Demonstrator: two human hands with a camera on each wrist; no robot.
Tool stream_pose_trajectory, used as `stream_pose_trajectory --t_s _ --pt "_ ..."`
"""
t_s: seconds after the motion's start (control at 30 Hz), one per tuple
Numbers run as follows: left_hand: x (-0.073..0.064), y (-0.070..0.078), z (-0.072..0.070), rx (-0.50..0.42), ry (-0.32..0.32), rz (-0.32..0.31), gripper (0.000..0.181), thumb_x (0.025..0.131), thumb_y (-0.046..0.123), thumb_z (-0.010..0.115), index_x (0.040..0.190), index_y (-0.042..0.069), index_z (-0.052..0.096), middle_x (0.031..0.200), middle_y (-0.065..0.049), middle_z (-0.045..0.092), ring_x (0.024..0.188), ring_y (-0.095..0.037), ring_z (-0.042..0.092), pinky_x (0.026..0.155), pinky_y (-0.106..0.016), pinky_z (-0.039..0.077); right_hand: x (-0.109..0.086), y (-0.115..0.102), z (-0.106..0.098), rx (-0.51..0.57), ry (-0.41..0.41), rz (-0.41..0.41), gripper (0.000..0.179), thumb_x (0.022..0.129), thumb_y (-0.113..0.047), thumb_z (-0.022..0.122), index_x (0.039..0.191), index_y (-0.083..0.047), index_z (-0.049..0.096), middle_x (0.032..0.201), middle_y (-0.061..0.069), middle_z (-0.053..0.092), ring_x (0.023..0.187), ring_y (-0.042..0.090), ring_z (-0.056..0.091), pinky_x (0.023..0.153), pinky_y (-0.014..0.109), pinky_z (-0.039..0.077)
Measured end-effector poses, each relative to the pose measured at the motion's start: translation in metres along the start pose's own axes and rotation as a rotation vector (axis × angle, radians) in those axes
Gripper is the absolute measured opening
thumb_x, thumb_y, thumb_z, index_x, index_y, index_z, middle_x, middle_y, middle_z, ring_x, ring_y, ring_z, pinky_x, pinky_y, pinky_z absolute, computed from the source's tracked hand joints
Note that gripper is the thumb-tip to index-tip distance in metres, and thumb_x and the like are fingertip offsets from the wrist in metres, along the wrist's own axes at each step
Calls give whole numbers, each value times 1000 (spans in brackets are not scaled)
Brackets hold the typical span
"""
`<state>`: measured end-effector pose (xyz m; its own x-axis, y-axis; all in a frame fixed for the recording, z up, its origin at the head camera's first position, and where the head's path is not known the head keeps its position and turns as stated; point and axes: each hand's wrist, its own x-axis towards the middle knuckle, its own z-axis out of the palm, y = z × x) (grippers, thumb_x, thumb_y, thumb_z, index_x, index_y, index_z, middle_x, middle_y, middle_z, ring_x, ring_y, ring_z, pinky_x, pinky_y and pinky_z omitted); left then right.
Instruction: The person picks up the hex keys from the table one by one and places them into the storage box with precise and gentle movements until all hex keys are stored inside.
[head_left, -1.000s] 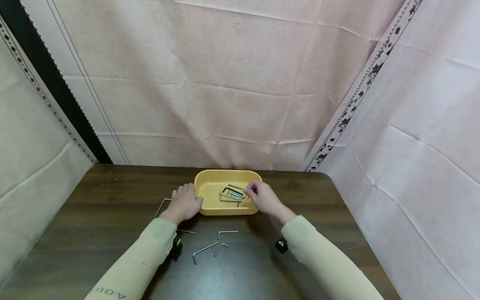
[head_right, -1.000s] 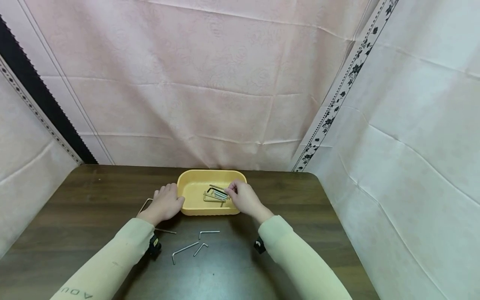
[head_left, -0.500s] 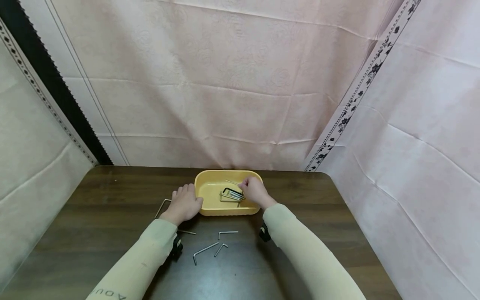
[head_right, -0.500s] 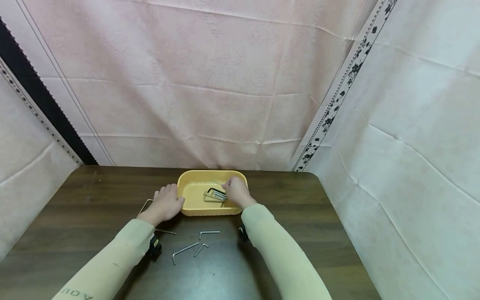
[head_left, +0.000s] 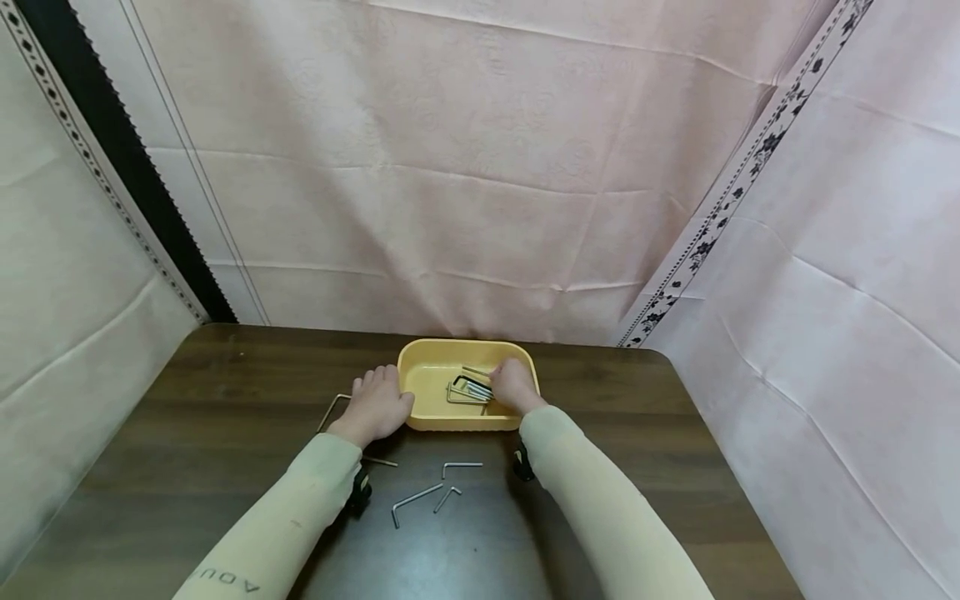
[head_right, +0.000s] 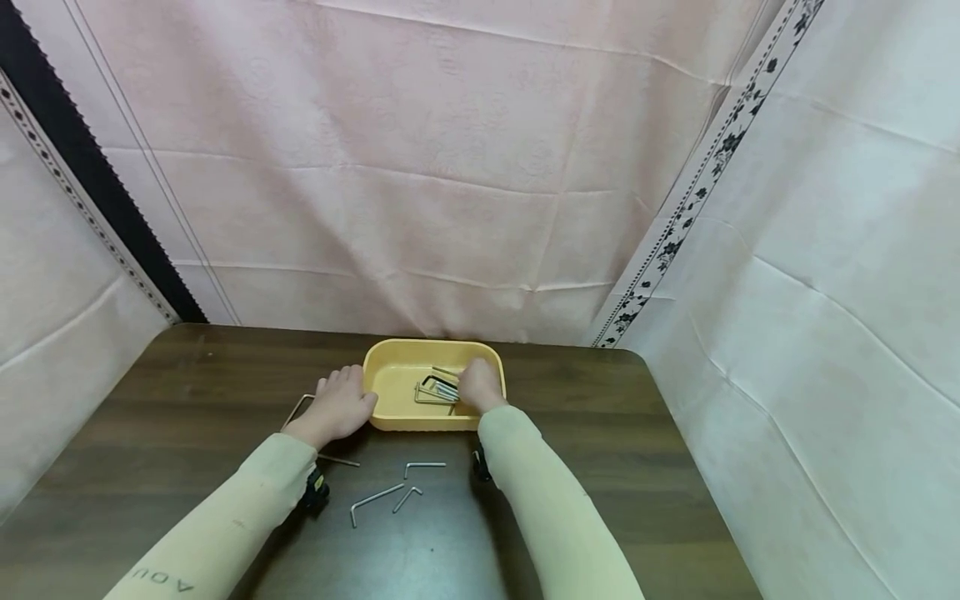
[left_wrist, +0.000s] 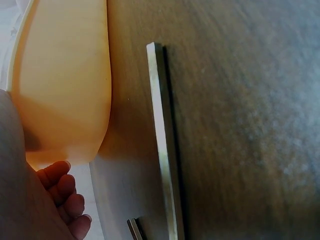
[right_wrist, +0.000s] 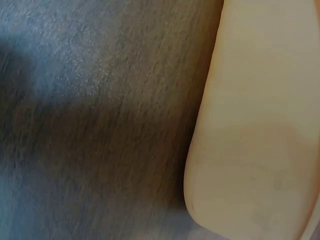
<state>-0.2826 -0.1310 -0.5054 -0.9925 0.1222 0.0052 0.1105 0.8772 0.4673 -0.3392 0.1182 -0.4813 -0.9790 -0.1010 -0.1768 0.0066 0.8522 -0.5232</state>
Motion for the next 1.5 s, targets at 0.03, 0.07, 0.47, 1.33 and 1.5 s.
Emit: stream_pose_trajectory --t_s 0.03,0.07,0.47,1.33,1.5 --pt "0 0 0 2 0 -2 41 93 32 48 118 -1 45 107 -14 47 96 -32 40 85 -48 28 0 1 0 -15 4 -4 50 100 -12 45 50 -13 37 48 -4 26 40 11 23 42 26 26" --pt "0 0 0 3 0 -1 41 93 32 48 118 -1 45 106 -14 47 96 -31 40 84 -48 28 2 2 2 -22 7 -7 50 100 -11 45 50 -13 37 48 -4 25 41 12 23 42 27 26" --pt "0 3 1 12 16 3 39 93 32 49 114 0 47 102 -13 47 94 -31 41 83 -47 29 4 6 6 -60 50 -31 44 99 -7 38 56 -13 34 56 0 26 48 16 24 47 30 29" --pt "-2 3 0 8 26 14 36 93 30 49 112 -1 47 100 -13 48 93 -31 41 82 -48 29 -53 6 -29 177 146 -318 35 89 -36 69 113 -13 58 91 1 59 67 17 57 59 33 47" --pt "-2 3 1 14 21 15 36 93 31 49 112 0 47 99 -12 47 92 -30 41 81 -47 29 -70 9 -31 223 149 -359 30 87 -35 72 108 -21 58 92 -1 58 71 21 57 61 33 48"
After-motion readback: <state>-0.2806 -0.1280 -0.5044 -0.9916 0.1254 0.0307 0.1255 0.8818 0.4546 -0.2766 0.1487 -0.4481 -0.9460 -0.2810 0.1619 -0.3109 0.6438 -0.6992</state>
